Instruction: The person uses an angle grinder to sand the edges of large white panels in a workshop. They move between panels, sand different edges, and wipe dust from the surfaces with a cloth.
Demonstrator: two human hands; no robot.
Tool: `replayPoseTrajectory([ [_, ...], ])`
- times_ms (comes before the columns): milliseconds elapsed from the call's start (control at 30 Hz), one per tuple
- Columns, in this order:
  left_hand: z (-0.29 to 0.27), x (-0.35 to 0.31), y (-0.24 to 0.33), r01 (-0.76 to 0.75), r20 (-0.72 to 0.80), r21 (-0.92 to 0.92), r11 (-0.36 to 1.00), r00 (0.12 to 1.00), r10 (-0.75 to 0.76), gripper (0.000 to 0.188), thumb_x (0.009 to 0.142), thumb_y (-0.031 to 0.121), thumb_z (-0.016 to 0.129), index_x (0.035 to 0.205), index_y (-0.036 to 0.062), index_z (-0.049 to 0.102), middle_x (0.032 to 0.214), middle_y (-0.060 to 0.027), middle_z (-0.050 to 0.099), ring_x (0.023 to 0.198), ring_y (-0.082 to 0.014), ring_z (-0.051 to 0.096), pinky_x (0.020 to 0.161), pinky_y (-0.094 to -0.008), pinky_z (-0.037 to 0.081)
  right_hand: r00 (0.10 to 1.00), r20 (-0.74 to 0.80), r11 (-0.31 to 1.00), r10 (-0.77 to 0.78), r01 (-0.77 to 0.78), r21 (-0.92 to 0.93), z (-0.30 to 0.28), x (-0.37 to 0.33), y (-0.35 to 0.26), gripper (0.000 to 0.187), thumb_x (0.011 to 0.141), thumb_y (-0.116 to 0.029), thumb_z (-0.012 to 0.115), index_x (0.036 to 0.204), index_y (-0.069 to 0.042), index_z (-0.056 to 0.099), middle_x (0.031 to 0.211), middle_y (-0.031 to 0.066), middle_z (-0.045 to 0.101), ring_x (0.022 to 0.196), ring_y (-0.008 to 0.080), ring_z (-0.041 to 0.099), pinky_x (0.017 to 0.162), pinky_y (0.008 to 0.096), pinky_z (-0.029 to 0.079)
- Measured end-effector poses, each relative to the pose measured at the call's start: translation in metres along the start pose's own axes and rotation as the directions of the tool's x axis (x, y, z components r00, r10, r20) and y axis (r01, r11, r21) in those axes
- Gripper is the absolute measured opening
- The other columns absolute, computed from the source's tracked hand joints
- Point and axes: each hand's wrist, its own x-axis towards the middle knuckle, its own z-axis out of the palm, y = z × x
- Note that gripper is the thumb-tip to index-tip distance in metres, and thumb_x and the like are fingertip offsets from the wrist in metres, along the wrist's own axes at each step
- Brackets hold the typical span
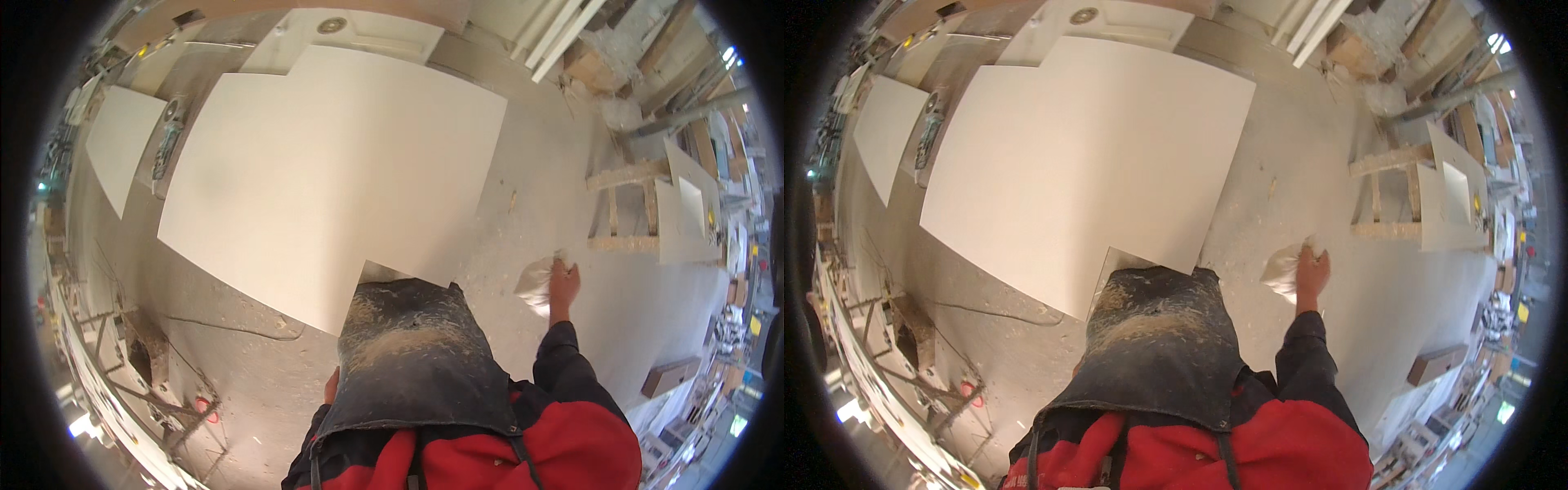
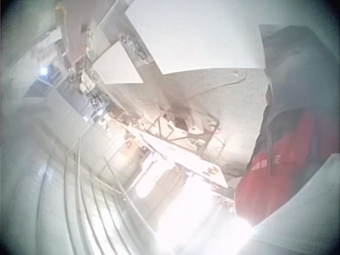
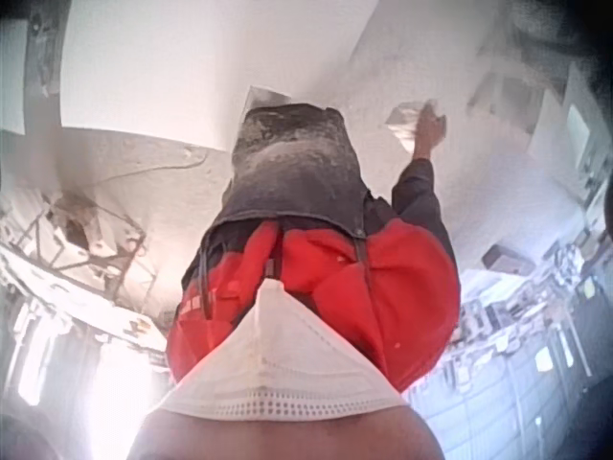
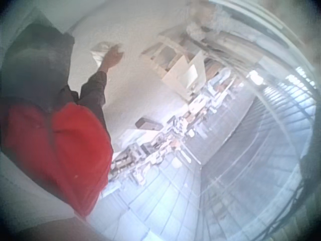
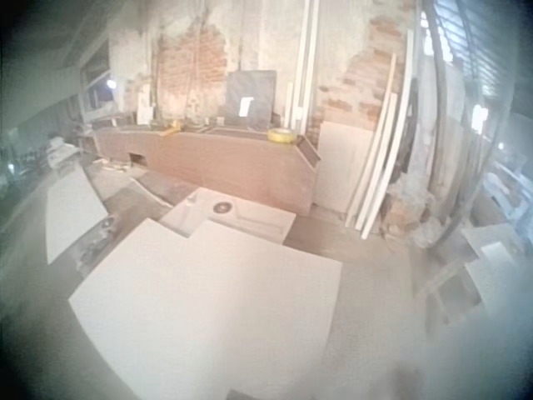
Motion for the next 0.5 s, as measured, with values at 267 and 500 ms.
replayPoseTrajectory([
  [267, 0.041, 0.046, -0.105, -0.178, 0.028, 0.325, 0.929, 0.983, 0.179, 0.026, 0.097, 0.027, 0.056, 0.111, 0.0068, 0.060, 0.104, -0.0200, 0.067, 0.107, -0.0424, 0.063, 0.089, -0.0521, 0.050, 0.486, 0.099, 0.496, -0.869, 0.846, 0.199, 0.037, -0.025, -0.199, 0.063, 0.078, -0.022, 0.079, 0.134, -0.004, 0.058, 0.134, 0.0207, 0.061, 0.122, 0.0428, 0.057, 0.103, 0.0527, 0.046],
  [500, 0.072, 0.034, -0.072, -0.110, -0.066, 0.336, 0.935, 0.988, 0.140, 0.021, 0.086, 0.016, 0.070, 0.095, 0.0072, 0.053, 0.091, -0.0157, 0.059, 0.093, -0.0422, 0.060, 0.074, -0.0529, 0.047, -0.128, 0.457, 0.029, -0.880, 0.946, 0.323, 0.140, -0.165, -0.250, 0.068, 0.084, -0.041, 0.075, 0.142, -0.011, 0.057, 0.147, 0.0184, 0.048, 0.143, 0.0455, 0.036, 0.110, 0.0597, 0.037],
])
